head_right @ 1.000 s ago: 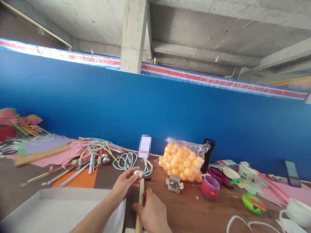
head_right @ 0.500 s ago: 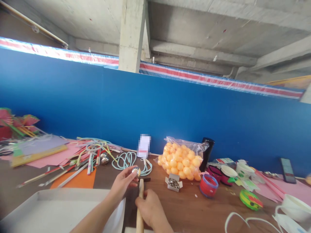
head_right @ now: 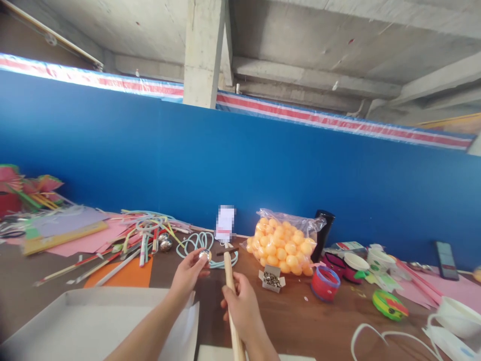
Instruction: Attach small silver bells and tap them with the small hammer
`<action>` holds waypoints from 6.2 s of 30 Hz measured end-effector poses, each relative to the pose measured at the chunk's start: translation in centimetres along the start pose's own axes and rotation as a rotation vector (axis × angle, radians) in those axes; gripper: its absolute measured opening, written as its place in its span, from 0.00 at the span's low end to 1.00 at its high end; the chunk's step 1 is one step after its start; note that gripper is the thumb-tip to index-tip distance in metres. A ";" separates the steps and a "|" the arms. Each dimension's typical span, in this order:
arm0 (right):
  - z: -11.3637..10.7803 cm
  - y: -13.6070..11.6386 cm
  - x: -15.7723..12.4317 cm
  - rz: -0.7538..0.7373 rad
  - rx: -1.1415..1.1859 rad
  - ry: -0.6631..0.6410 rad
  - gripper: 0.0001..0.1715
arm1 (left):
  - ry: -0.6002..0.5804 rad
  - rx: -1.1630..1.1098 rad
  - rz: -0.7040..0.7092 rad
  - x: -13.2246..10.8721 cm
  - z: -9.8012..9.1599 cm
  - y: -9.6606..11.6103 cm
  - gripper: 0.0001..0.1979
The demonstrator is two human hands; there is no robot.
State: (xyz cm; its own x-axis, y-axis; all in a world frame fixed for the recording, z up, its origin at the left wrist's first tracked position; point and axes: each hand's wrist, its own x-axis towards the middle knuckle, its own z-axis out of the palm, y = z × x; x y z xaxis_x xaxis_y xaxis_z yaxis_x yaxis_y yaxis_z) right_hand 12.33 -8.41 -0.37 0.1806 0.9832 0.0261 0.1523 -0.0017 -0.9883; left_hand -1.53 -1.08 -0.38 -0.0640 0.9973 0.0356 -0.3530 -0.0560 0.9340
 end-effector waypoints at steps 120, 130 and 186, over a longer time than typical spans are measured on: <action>0.8 -3.9 -3.4 -0.368 -0.276 0.068 0.27 | 0.068 0.179 0.080 0.8 -0.3 -0.7 0.21; 0.8 -3.6 -3.2 -0.391 -0.281 0.072 0.27 | 0.078 0.211 0.076 0.6 -0.4 -0.5 0.21; 0.2 -3.4 -3.1 -0.331 -0.210 0.125 0.26 | 0.064 0.184 0.101 0.7 -0.3 -0.7 0.21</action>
State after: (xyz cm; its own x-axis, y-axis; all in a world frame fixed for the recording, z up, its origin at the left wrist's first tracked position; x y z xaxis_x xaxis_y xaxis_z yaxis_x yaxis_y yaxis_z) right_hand 11.02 -11.40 2.85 0.2032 0.9071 0.3685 0.4145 0.2613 -0.8717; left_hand -1.56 -0.36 -1.13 -0.1517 0.9818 0.1146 -0.1663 -0.1396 0.9761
